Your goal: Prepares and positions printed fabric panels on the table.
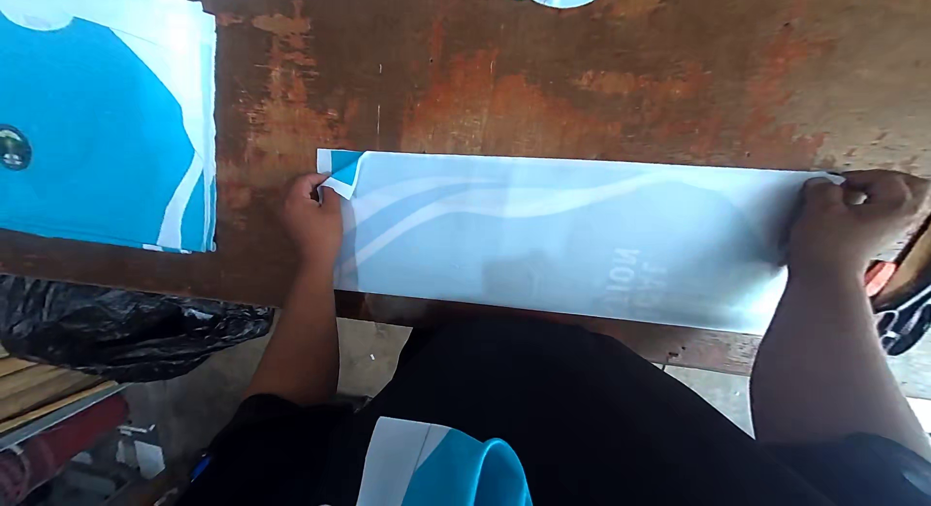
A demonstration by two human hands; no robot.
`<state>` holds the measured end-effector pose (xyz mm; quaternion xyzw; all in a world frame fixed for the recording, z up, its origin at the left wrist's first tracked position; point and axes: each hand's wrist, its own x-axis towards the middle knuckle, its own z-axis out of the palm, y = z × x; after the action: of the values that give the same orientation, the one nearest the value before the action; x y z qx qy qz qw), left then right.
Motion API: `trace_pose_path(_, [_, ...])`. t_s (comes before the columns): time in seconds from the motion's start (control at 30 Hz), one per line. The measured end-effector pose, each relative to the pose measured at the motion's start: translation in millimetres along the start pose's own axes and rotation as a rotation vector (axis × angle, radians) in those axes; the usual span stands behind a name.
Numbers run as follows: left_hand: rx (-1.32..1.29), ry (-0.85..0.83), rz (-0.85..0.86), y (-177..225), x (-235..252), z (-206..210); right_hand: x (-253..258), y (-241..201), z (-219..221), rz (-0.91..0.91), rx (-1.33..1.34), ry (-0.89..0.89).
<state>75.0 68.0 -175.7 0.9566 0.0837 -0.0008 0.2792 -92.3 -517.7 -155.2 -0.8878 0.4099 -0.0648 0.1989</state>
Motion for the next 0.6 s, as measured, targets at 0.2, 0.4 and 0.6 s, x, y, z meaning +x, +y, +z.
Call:
trace_pose_path(0.2, [0.017,0.021,-0.024,-2,6,3,-4,-6,2,0.105,0.098,-0.033])
trace_pose_path(0.4, [0.031,-0.003,-0.061,-4,8,-5,-15,-6,-8,0.057,0.005,-0.104])
trace_pose_path(0.6, [0.163,-0.089,0.468,-10,-8,-10,-69,-14,-10,-0.586,-0.155,-0.275])
